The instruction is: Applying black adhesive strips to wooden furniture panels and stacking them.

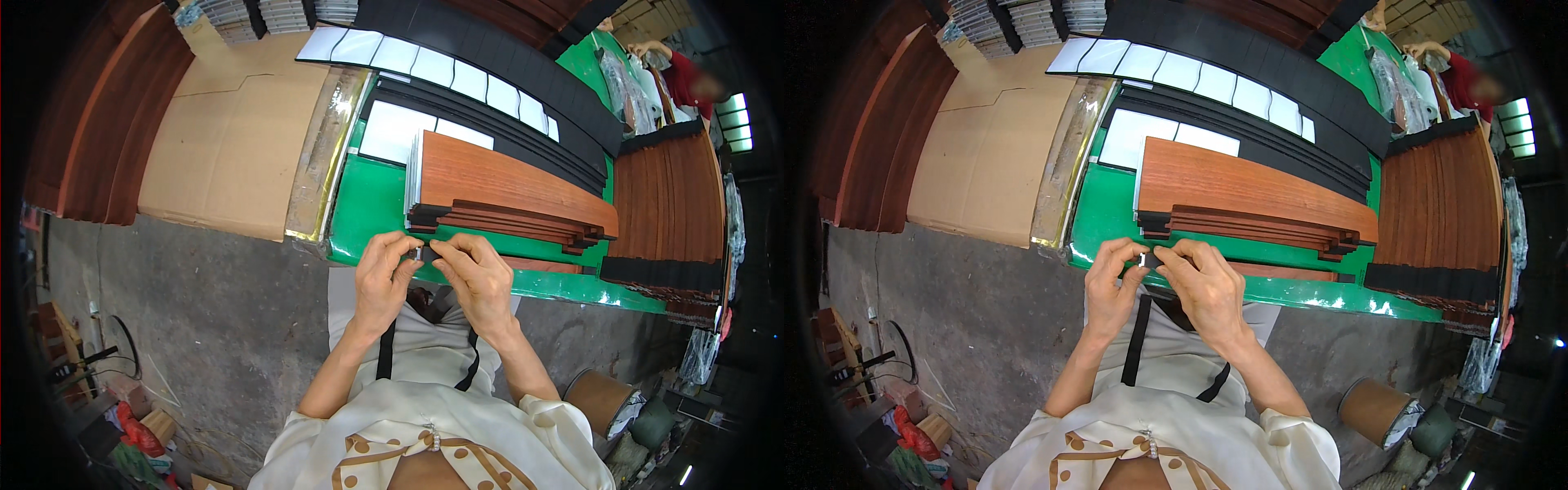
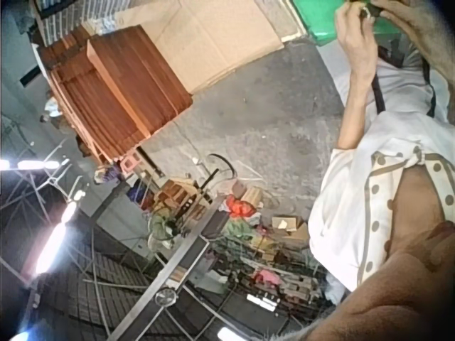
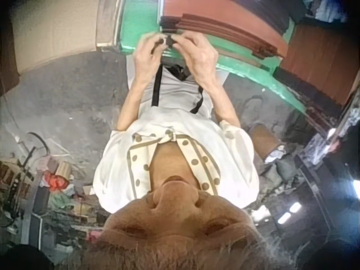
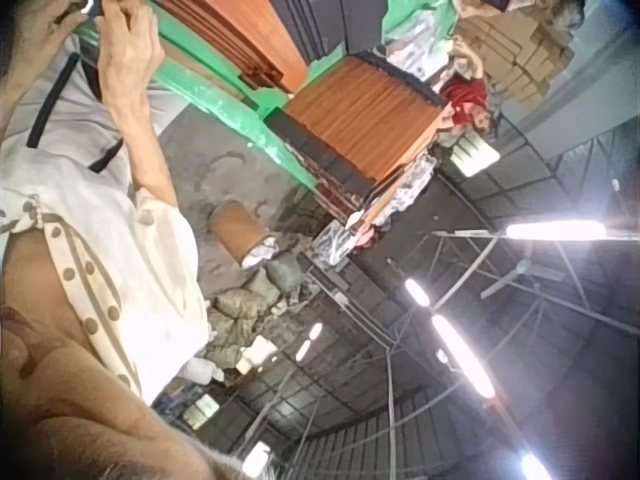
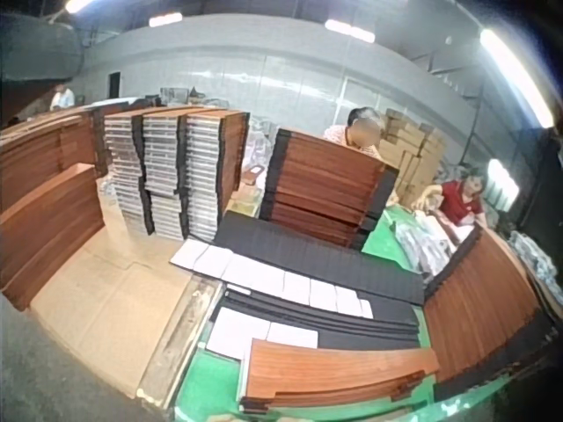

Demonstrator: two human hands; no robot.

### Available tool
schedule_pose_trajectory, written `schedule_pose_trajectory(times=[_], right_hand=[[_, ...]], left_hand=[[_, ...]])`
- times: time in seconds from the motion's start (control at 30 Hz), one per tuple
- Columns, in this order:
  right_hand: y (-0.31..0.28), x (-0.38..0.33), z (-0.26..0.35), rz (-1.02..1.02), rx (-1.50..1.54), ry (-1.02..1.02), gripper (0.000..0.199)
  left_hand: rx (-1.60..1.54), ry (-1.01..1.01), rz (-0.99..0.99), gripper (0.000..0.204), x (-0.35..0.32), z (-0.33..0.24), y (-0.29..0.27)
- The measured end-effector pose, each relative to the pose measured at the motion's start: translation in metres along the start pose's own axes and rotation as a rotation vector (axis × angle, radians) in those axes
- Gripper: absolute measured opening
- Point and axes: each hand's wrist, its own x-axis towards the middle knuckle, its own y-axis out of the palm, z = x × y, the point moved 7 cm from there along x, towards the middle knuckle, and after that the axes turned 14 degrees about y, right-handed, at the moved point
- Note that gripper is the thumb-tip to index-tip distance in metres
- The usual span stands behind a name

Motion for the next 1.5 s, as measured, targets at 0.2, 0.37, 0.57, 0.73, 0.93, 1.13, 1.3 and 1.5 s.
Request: schedule_pose_trajectory(times=[0.2,0.37,0.57,0.73,0.93,1.13,1.3,1.5], right_hand=[[0.001,0.000,-0.001,0.000,0.001,0.001,0.030],[0.001,0.000,-0.002,0.010,0.013,0.014,0.029],[0.001,0.000,-0.006,0.033,0.052,0.044,0.029],[0.001,0.000,-0.008,0.040,0.074,0.052,0.028],[0.001,0.001,-0.010,0.055,0.121,0.089,0.027],[0.001,0.001,-0.006,0.046,0.072,0.067,0.027],[0.000,0.001,-0.005,0.047,0.054,0.069,0.029],[0.001,0.002,-0.005,0.039,0.058,0.065,0.029]], left_hand=[[0.022,0.026,-0.012,0.023,-0.001,0.000,0.000],[0.042,0.032,-0.011,0.023,0.000,-0.001,0.000],[0.054,0.028,0.003,0.023,0.000,-0.001,0.000],[0.054,0.031,0.002,0.023,0.001,-0.003,-0.001],[0.050,0.029,0.000,0.023,0.000,-0.002,0.000],[0.056,0.042,-0.001,0.023,0.000,-0.002,0.000],[0.058,0.040,-0.003,0.023,0.000,-0.003,0.000],[0.067,0.043,0.001,0.023,0.000,-0.002,0.000]])
